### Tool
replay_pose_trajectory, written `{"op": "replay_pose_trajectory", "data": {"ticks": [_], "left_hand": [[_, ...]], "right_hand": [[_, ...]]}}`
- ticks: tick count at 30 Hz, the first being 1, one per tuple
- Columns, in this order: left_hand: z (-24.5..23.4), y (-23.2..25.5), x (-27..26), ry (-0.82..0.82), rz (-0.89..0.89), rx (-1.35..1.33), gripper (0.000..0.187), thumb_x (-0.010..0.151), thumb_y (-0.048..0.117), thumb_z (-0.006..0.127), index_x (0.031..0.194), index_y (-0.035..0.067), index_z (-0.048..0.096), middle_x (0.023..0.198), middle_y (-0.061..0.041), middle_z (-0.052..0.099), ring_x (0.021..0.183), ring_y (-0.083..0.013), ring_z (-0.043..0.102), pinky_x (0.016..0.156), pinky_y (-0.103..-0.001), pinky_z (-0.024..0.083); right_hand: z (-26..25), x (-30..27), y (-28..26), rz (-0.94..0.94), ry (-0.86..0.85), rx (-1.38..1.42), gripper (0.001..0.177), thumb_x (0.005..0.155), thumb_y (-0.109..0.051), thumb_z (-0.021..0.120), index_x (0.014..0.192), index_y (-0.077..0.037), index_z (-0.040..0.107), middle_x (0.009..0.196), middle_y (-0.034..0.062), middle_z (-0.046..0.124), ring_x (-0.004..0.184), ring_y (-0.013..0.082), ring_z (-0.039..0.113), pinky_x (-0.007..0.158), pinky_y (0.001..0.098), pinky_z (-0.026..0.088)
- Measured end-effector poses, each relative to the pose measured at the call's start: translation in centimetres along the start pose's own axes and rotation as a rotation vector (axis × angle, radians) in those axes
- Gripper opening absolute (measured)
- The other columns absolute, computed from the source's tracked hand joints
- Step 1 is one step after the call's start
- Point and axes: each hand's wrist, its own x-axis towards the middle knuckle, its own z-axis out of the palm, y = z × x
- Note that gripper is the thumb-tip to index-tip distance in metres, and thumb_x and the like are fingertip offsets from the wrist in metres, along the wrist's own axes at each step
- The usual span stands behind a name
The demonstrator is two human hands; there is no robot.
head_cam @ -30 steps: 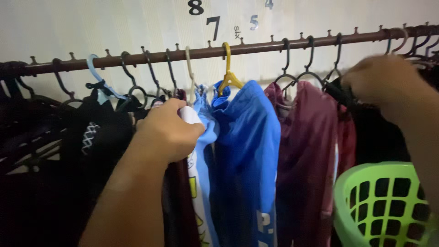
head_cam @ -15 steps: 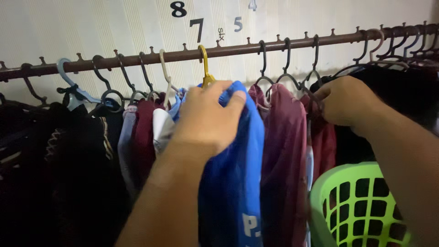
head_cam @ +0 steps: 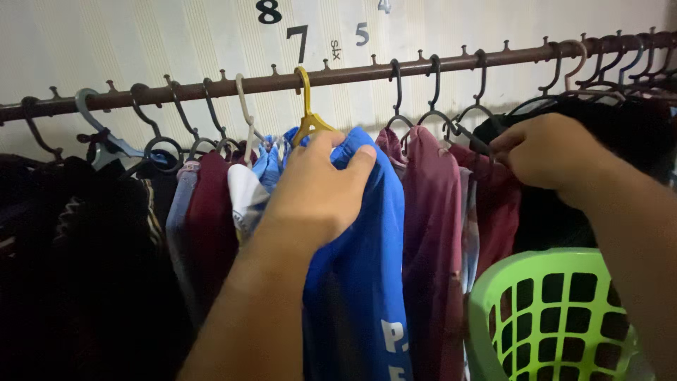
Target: The person removes several garments from a clothing rack, places them into a green laundry basket, and then returns them to the rack. The person handles shirts and pants on hangers, moving them aside to access other items and then re-hanging them in sequence.
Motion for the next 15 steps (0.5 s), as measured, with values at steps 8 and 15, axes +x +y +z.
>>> {"op": "replay_pose_trajectory", "data": {"ticks": [8, 15], "left_hand": [[-0.9, -0.1, -0.4, -0.065, -0.079, -0.027, 0.050, 0.084, 0.046, 0.056, 0.122, 0.014, 0.061, 0.119, -0.014, 0.067, 0.114, -0.0300, 0.062, 0.097, -0.039, 0.045], [-1.7, -0.2, -0.5, -0.091, -0.104, -0.013, 0.049, 0.083, 0.047, 0.056, 0.121, 0.017, 0.061, 0.117, -0.012, 0.068, 0.113, -0.0287, 0.063, 0.096, -0.039, 0.046]], "right_hand": [[0.1, 0.7, 1.7, 0.086, 0.158, -0.107, 0.034, 0.082, -0.001, 0.067, 0.114, -0.009, 0.076, 0.111, 0.0193, 0.073, 0.099, 0.0325, 0.069, 0.090, 0.0409, 0.053], [0.7, 1.3, 0.9, 0.107, 0.178, -0.347, 0.042, 0.079, -0.006, 0.070, 0.120, -0.012, 0.074, 0.114, 0.0190, 0.070, 0.098, 0.0366, 0.069, 0.086, 0.0447, 0.055]]}}
